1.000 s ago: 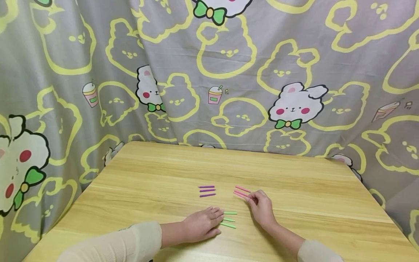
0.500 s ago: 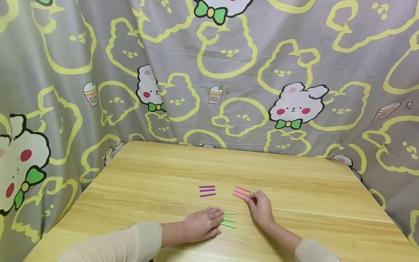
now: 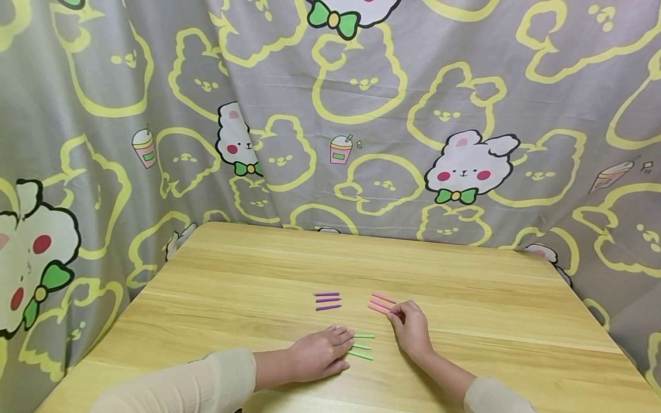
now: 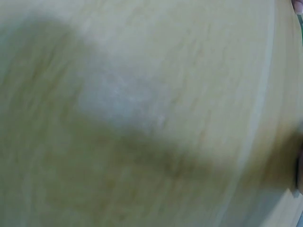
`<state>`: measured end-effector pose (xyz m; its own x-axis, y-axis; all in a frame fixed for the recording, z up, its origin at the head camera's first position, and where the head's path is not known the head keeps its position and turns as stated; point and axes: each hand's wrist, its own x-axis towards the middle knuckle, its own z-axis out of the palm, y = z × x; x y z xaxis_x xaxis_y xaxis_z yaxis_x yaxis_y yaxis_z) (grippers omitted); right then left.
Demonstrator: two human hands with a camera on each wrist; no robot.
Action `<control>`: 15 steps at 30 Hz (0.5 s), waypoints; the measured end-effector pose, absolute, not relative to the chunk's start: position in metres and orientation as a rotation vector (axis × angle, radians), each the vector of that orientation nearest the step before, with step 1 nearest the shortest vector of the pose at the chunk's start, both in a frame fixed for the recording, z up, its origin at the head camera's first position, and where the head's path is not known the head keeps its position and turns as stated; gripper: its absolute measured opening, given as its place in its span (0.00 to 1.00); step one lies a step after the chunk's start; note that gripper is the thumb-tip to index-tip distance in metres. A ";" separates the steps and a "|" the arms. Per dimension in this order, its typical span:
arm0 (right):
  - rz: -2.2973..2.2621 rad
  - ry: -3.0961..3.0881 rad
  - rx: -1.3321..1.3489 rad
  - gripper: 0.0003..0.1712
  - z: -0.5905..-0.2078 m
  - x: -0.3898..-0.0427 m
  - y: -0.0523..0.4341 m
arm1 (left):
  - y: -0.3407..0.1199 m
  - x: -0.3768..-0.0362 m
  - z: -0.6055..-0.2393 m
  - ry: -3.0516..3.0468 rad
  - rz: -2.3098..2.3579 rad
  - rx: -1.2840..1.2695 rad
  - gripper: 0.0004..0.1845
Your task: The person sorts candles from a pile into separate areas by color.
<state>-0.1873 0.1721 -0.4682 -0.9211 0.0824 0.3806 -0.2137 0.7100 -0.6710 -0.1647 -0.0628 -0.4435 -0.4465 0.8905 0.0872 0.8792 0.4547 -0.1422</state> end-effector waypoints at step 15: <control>1.091 -2.510 0.132 0.03 -0.466 -0.185 0.174 | -0.064 -0.163 -0.444 -2.516 0.119 -1.548 0.25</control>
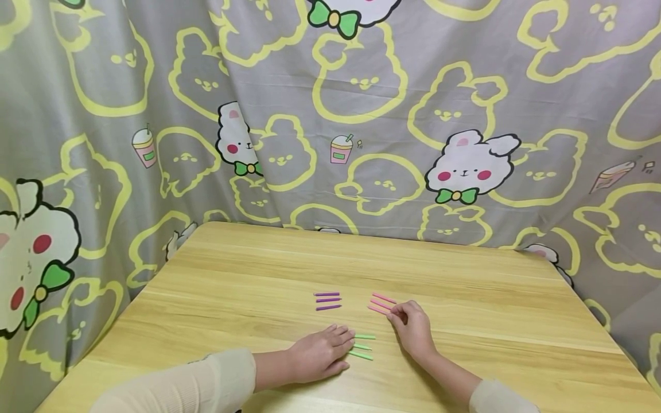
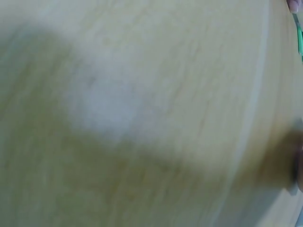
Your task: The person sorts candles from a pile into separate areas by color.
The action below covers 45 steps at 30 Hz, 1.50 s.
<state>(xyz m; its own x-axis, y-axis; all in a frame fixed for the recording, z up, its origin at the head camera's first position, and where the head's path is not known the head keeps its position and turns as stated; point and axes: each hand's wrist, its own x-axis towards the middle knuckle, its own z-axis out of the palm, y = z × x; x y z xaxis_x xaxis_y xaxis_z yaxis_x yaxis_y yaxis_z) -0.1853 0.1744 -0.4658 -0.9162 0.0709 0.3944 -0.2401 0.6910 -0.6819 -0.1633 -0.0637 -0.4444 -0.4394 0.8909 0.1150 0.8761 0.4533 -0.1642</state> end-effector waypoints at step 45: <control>1.402 -2.545 0.305 0.07 -0.461 -0.155 0.158 | -0.085 -0.161 -0.445 -2.478 0.076 -1.554 0.24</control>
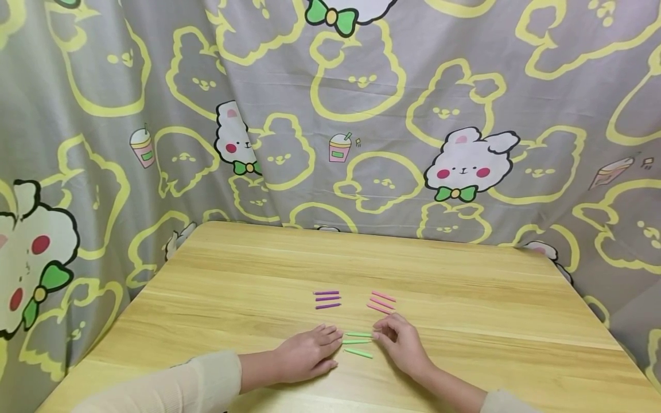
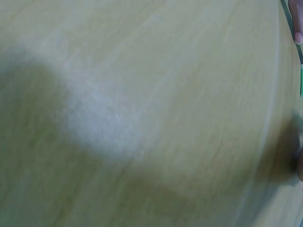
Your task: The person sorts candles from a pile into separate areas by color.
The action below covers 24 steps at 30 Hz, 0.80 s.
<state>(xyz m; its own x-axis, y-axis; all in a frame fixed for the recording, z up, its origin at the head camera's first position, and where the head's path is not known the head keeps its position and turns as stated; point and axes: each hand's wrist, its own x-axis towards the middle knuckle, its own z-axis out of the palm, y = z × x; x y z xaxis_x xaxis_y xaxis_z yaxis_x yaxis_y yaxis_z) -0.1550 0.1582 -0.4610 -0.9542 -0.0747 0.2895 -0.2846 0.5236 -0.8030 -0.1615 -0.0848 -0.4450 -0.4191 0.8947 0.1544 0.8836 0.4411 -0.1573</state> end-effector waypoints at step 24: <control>1.302 -2.659 0.310 0.06 -0.463 -0.158 0.155 | -0.078 -0.160 -0.446 -2.490 0.083 -1.553 0.24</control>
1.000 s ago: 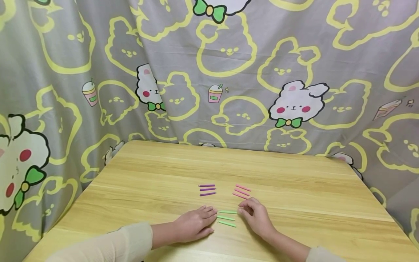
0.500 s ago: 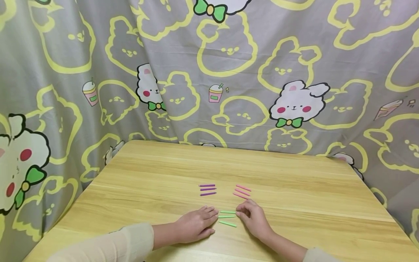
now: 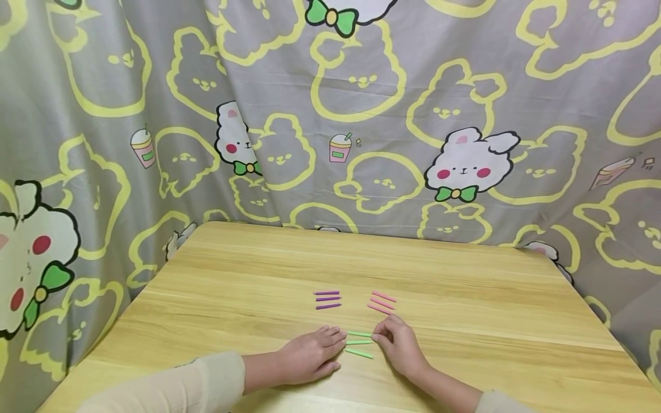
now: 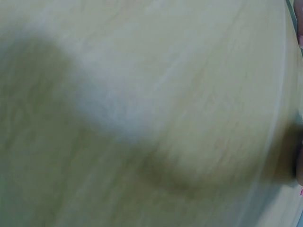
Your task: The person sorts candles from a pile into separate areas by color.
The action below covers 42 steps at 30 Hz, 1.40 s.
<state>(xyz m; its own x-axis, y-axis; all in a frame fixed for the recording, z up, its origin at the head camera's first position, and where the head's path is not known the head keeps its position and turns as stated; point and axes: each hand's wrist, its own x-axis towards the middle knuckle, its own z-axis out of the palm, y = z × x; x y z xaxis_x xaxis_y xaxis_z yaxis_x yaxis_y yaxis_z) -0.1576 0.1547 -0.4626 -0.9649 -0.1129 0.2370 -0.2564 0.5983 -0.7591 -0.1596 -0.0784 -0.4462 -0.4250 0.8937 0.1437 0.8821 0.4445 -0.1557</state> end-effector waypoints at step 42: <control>0.846 -2.459 0.618 0.09 -0.472 -0.185 0.163 | -0.079 -0.161 -0.446 -2.521 0.094 -1.556 0.25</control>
<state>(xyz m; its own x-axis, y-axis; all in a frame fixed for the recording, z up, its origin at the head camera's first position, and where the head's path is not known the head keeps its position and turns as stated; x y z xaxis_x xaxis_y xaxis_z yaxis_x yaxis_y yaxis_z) -0.1851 0.1628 -0.4717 -0.7908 -0.2597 0.5542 -0.5457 0.7093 -0.4462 -0.1609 -0.0785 -0.4459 -0.4378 0.8914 0.1171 0.8802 0.4515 -0.1462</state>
